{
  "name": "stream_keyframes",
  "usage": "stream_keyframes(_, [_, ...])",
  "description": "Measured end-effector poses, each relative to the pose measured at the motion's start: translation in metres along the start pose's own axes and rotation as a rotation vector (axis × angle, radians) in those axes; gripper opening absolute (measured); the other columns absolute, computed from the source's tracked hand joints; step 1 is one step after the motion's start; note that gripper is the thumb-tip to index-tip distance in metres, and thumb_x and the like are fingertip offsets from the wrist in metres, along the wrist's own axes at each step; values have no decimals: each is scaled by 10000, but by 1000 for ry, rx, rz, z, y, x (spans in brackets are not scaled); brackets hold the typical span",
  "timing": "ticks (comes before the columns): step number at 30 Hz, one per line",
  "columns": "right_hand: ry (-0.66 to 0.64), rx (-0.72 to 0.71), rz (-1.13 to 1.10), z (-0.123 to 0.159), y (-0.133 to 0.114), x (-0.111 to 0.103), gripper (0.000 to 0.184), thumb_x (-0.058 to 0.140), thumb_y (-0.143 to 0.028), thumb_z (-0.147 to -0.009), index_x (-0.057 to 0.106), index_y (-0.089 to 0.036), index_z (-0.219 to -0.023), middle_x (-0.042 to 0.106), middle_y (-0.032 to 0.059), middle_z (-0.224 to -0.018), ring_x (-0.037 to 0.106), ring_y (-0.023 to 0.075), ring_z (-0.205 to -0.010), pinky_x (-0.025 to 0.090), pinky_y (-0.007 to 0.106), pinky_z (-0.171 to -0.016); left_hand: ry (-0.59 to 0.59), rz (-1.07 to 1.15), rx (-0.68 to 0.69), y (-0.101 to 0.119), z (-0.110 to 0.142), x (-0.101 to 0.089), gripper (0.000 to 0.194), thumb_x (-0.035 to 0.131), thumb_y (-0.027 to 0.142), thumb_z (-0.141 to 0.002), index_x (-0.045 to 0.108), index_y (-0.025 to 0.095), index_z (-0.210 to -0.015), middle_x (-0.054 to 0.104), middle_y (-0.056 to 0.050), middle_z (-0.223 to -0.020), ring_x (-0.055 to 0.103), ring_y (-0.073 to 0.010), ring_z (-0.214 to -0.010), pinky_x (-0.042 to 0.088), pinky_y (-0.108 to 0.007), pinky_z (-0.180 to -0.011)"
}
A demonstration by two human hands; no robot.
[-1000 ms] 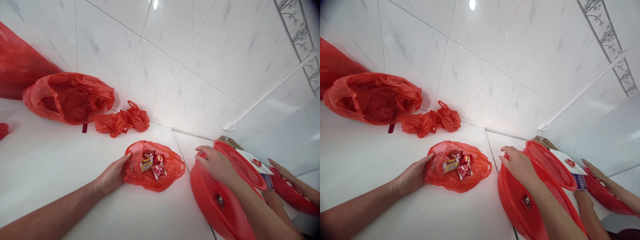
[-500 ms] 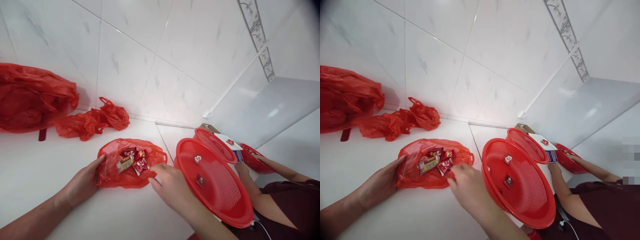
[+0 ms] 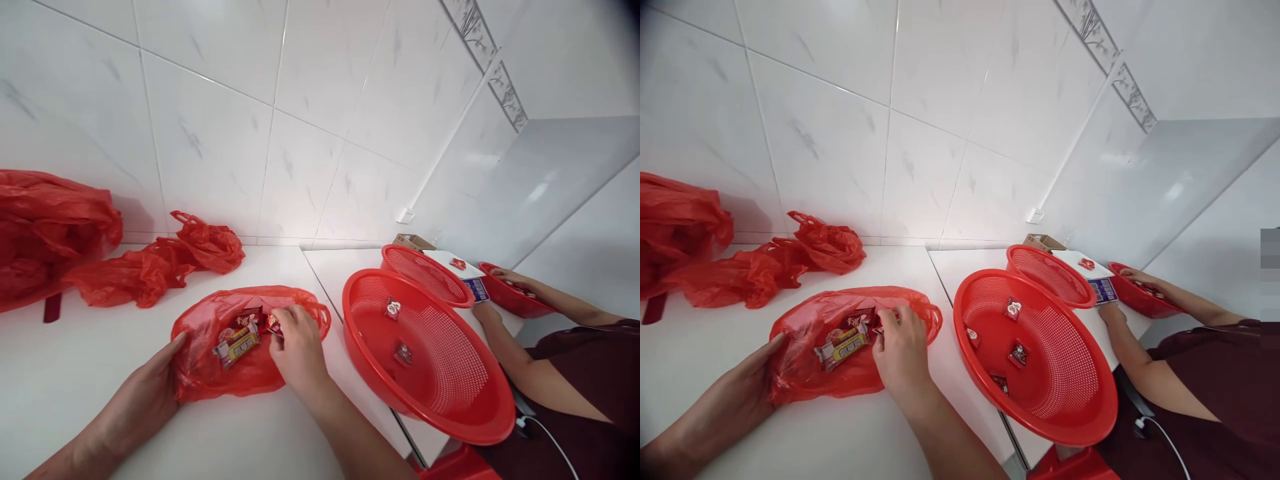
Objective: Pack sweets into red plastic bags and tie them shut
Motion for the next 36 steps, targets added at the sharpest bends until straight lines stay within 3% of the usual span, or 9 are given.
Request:
stream_keyframes(4, [307, -53, -110, 15, -5, -86, 364, 514, -157, -816, 537, -232, -1172, 550, 85, -1198, 531, 210, -1083, 452, 358, -915, -33, -26, 0, -1, 3, 7, 471, 571, 303, -855, 511, 139, -1292, 693, -111, -1103, 647, -284, -1023, 509, -408, -923])
stream_keyframes(8, [542, 196, 103, 39, 33, -164, 405, 580, -296, -811, 543, -231, -1209, 570, 95, -1195, 551, 261, -1066, 444, 412, -916, -85, -59, 39, 3, 7, 13, 453, 558, 310, -865, 525, 112, -1272, 697, -136, -1085, 631, -296, -1052, 509, -403, -918])
stream_keyframes(12, [537, 409, 261, 53, 68, -189, 439, 570, -356, -803, 540, -266, -1231, 552, 83, -1262, 503, 314, -1166, 398, 490, -985, -145, -54, 42, 2, 7, 13, 473, 542, 345, -872, 513, 113, -1284, 688, -137, -1106, 622, -292, -1070, 495, -394, -933])
stream_keyframes(16, [568, 264, 217, 58, 49, -178, 365, 538, -343, -831, 568, -261, -1185, 532, 80, -1292, 459, 290, -1228, 362, 460, -1032, -145, -57, 64, 3, 4, 10, 457, 521, 375, -882, 519, 147, -1278, 680, -119, -1129, 633, -277, -1051, 495, -384, -924])
stream_keyframes(20, [300, 77, -93, 53, 26, -111, 315, 517, -296, -841, 565, -244, -1149, 586, 81, -1202, 556, 251, -1106, 452, 421, -933, -101, -94, 153, 18, 8, 12, 430, 507, 387, -885, 527, 176, -1260, 692, -96, -1105, 654, -256, -999, 533, -350, -832])
stream_keyframes(24, [94, 297, -241, 46, 45, -37, 662, 528, -328, -814, 279, -166, -1406, 256, 152, -1491, 233, 289, -1373, 298, 494, -1070, -97, -195, 221, 33, 22, 24, 420, 516, 356, -879, 504, 234, -1281, 712, -57, -1045, 678, -236, -908, 555, -328, -735])
stream_keyframes(27, [108, 532, -501, 38, 73, -10, 739, 583, -336, -751, 274, -125, -1388, 283, 191, -1465, 275, 286, -1353, 291, 453, -1072, -42, -229, 263, 47, 28, 27, 353, 542, 299, -859, 559, 263, -1209, 735, -10, -931, 687, -204, -807, 565, -288, -675])
stream_keyframes(31, [64, 733, -940, 20, 90, 8, 383, 626, -280, -671, 559, -143, -1023, 655, 105, -965, 623, 243, -882, 489, 378, -760, 37, -281, 306, 70, 21, 32, 265, 549, 201, -845, 622, 287, -1084, 729, 53, -906, 664, -151, -766, 565, -218, -661])
stream_keyframes(36, [167, 630, -1236, -26, 73, -12, 232, 641, -339, -681, 570, -172, -825, 644, -4, -729, 605, 146, -674, 482, 274, -639, -37, -258, 567, 120, 36, 73, 158, 547, 116, -839, 644, 215, -914, 697, 65, -854, 621, -84, -711, 545, -165, -677])
Point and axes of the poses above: each hand's wrist, its own z-axis away from the middle knuckle, its own x-axis out of the palm, y = z × x, the point moved 8 cm from there along -z, towards the middle knuckle
